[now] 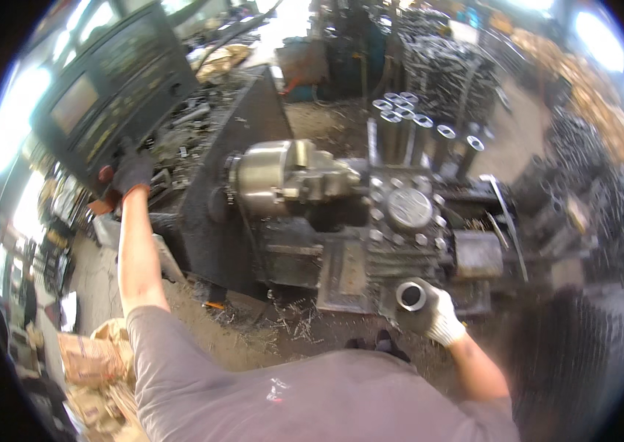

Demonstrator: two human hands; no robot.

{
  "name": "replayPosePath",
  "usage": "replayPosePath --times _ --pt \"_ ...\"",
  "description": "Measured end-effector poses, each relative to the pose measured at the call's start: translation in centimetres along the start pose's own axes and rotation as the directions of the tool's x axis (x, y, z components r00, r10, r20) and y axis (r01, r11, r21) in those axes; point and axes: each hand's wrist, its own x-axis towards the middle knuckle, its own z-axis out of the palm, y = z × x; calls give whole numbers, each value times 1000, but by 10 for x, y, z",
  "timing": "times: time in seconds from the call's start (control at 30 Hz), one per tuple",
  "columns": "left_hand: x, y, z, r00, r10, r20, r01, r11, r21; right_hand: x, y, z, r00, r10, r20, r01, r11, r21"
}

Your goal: The person repeatedly loads short metal tubes into a lathe chuck, operates the machine to machine the tube ends, removes the finished pieces, and stacks them on a nearby rack. The cycle of loading, machining, and stacking continues throughout the clip.

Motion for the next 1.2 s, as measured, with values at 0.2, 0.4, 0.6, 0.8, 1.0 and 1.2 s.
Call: replayPosePath --times 0.2,0.4,0.6,0.8,1.0,1.2 --pt "-237 38 -20 707 505 -496 -705 565 -430 -14 35 24 999 -36 -34 36 999 -19" --pt "-502 -44 45 692 327 643 105 836 -538 -9 42 26 996 -89 -31 92 990 106" --pt "-835 -294 132 -71 -454 888 274 848 455 -12 49 24 980 -166 105 137 961 240" --pt "-1071 -399 62 20 -429 903 340 853 397 -2 33 34 896 -409 174 400 912 85" --pt "-1047 -304 26 -7 -586 810 978 167 129 -52 -36 123 642 -540 545 436 841 320" --pt "-1092 -340 -20 30 -637 770 981 166 99 -166 -107 240 247 -601 760 600 711 367"
